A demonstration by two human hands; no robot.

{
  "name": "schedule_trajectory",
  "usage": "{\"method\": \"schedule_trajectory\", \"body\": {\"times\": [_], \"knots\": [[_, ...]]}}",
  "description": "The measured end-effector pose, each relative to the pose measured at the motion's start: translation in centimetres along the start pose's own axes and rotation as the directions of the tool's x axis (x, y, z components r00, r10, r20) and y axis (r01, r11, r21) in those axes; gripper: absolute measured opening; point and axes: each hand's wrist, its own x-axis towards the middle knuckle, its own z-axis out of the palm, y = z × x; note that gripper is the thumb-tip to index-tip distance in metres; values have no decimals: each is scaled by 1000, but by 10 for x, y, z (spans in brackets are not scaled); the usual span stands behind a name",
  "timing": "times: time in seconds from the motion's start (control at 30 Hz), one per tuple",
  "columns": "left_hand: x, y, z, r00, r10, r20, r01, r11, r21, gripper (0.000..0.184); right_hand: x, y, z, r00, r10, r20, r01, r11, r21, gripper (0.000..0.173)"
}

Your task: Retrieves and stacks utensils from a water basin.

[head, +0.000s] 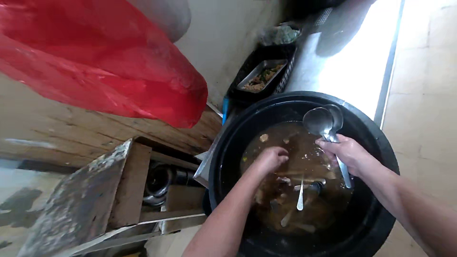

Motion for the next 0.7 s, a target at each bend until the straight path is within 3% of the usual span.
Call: {"method": "schedule_trajectory", "body": {"times": [0.1,0.2,0.27,0.37,0.47,0.57,0.67,0.7], "knots": [[-14,20,42,983,128,132,-144,982,119,21,-1,0,2,982,-119,-148,111,992,-61,22],[-12,44,89,911,331,248,-375,913,161,28,-2,-1,3,959,-196,-205,185,980,-74,23],[-3,59,112,868,376,323,-448,874,187,40,-2,-3,4,951,-198,-240,179,979,-97,21],[7,71,129,856,326,402,-447,857,257,36,-1,-1,3,940,-229,-254,204,971,-122,20],[6,81,111,837,334,434,-475,838,271,31,-2,-2,3,948,-209,-239,188,976,-108,20],[6,75,81,755,524,395,-641,718,272,24,0,-2,1,970,-143,-195,137,990,-44,21],[-2,59,47,667,698,260,-745,629,222,22,3,-2,1,983,-103,-150,104,995,-7,21],[-3,54,35,677,710,195,-736,651,186,21,3,-1,1,989,-75,-129,77,997,7,21]]}}
